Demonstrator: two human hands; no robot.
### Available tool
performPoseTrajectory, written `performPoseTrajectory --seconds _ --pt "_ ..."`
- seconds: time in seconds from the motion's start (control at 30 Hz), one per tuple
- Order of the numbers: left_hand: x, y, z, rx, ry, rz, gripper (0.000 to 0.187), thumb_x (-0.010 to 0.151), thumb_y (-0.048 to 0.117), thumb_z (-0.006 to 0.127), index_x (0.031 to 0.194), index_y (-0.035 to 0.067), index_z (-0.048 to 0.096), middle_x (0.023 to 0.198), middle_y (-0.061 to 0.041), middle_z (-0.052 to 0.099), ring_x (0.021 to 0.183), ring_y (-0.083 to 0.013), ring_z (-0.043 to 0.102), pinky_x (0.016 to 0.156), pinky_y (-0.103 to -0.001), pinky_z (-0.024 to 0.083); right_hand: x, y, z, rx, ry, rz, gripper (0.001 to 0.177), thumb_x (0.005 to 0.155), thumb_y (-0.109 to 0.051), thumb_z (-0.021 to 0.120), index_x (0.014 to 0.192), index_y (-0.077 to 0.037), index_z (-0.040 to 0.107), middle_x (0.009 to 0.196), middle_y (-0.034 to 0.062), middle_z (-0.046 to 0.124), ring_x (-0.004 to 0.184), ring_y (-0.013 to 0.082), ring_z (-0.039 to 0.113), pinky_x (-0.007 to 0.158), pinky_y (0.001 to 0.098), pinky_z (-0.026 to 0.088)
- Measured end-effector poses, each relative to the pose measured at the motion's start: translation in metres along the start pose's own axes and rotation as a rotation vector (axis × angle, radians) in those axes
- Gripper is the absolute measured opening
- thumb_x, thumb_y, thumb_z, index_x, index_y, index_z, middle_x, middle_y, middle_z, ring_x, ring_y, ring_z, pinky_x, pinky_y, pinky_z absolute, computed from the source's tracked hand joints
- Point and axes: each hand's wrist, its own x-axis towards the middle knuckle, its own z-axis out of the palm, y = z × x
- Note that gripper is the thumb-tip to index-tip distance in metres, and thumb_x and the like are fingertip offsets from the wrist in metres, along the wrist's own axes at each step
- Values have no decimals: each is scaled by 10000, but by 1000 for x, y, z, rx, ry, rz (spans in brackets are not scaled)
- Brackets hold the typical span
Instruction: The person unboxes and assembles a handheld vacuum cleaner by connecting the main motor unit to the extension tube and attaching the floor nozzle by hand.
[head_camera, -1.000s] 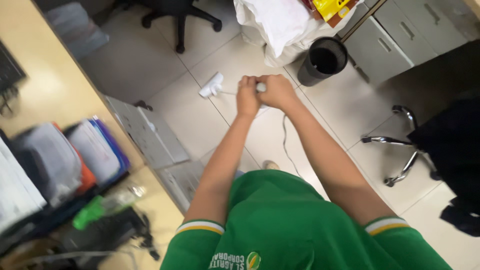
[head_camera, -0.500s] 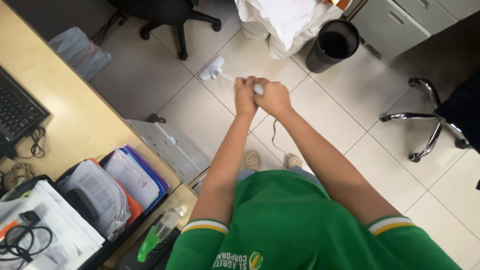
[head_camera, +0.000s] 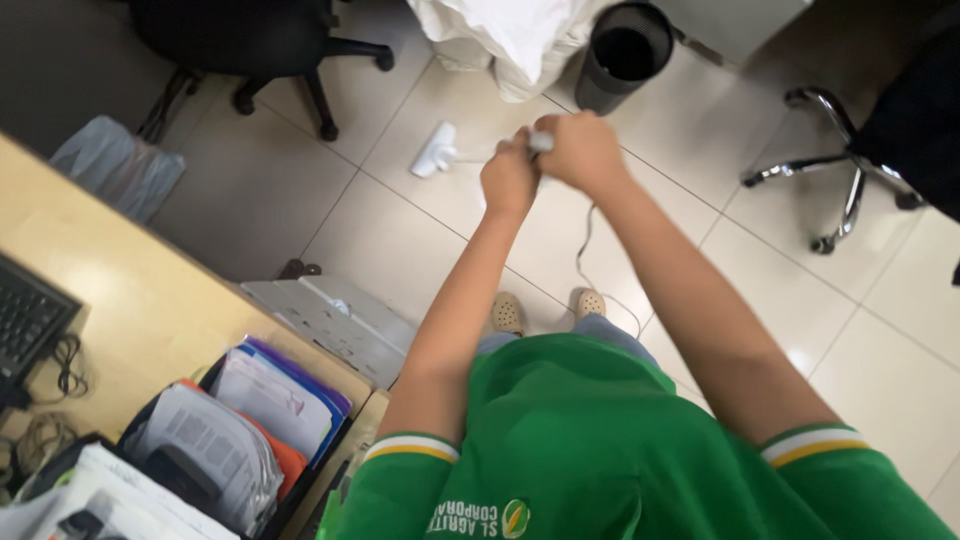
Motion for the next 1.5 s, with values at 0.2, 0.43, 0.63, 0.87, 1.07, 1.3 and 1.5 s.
performPoseTrajectory --seconds 0.2,0.43,0.63,0.87,1.07,1.3,1.5 --pt "12 53 -3 -31 -104 198 292 799 267 783 1010 105 664 823 -178 714 763 -398 710 665 -490 570 -22 46 -11 -12 69 67 421 676 -237 784 1089 -163 797 851 188 742 782 399 708 736 484 567" --pt "-24 64 43 21 -172 221 190 785 127 747 922 66 630 784 -201 720 726 -414 716 640 -505 572 -69 77 2 55 51 141 378 691 -186 733 1063 -219 792 853 151 752 796 369 712 719 473 573" --pt "-34 136 70 -123 -173 274 165 830 148 730 905 37 634 768 -228 706 733 -437 706 651 -512 571 -98 121 -57 -39 69 230 368 706 -178 721 1059 -240 803 871 133 759 822 352 719 737 466 579" --pt "-58 139 85 -50 -241 292 172 819 117 706 956 41 637 805 -228 713 762 -437 709 665 -521 565 -127 140 -24 106 155 308 369 719 -209 736 1084 -223 794 868 150 759 806 359 723 744 458 579" --pt "-67 163 100 -69 -251 312 216 776 117 716 971 49 650 802 -227 714 751 -434 705 642 -518 564 -136 172 -34 47 89 350 394 703 -226 762 1096 -226 784 857 155 751 797 362 721 722 473 578" --pt "-97 255 166 -225 -296 500 228 841 104 685 1065 62 690 857 -192 736 795 -383 727 686 -479 579 -203 231 -91 -14 228 560 354 733 -200 762 1083 -227 801 850 150 752 785 362 725 738 456 582" --pt "-132 324 200 -258 -506 637 354 808 134 702 1157 73 681 860 -195 735 821 -385 723 707 -484 573 -260 263 -111 -1 302 830 353 758 -214 780 1110 -197 788 862 147 757 797 365 722 748 456 574"
